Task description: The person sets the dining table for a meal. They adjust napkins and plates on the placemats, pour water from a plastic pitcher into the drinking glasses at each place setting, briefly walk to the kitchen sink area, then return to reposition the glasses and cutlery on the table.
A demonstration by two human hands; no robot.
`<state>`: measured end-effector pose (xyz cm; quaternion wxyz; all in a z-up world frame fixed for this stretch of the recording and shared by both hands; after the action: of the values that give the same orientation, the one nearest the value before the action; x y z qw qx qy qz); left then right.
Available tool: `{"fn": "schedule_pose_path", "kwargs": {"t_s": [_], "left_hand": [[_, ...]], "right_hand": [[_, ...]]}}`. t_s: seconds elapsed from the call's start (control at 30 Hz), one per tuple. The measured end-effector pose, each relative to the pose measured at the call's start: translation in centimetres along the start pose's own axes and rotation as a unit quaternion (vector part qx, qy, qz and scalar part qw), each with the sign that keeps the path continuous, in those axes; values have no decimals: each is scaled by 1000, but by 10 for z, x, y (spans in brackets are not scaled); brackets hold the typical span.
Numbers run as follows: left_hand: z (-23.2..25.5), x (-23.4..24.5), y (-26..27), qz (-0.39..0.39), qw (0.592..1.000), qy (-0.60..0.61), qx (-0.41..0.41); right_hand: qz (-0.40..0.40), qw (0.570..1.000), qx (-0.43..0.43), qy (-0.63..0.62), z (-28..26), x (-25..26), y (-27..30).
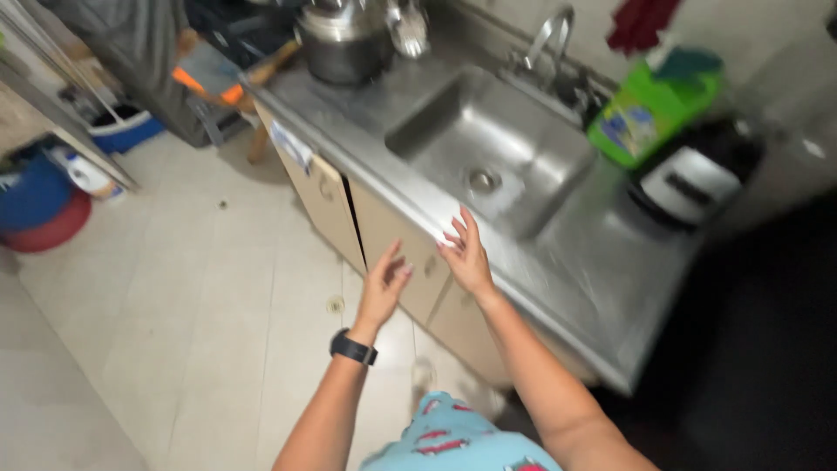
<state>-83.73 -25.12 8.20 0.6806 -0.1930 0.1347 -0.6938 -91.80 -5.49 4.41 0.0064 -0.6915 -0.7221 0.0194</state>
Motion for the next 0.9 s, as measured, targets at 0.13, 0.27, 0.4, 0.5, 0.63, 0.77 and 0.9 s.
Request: {"fn": "schedule_pose_path", "kwargs": {"t_s": [0.13, 0.27, 0.4, 0.5, 0.63, 0.77, 0.9], "left_hand": [[-51, -5, -87, -5, 1000, 8, -17], [-89, -17, -147, -39, 999, -22, -10], [-134, -25, -186, -70, 997, -30, 5], [-164, -32, -202, -111, 993, -28, 9], [-185, -39, -230, -168, 985, -2, -40], [-194, -40, -240, -239, 971, -9, 5], [-222, -48, -241, -296, 954, 26, 26]], "right_hand": [[41, 998, -23, 37, 2, -10, -70], [56, 994, -20, 94, 10, -18, -119], [75, 991, -24, 109, 27, -17, -145], [112, 982, -29, 146, 34, -13, -158], [146, 979, -69, 123, 48, -10, -172], [193, 965, -113, 138, 54, -12, -179], [249, 941, -152, 172, 53, -16, -178]]}}
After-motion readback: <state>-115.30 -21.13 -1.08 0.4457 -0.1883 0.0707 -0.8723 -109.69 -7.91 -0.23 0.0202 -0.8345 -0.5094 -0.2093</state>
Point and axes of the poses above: each hand's wrist, its own y-axis away from the middle knuckle, its own x-axis out of the back of the hand, z = x × y, the point moved 8 cm from there along -y, towards the middle knuckle, and after that the axes turned 15 degrees about -x, right-handed, at the moved point
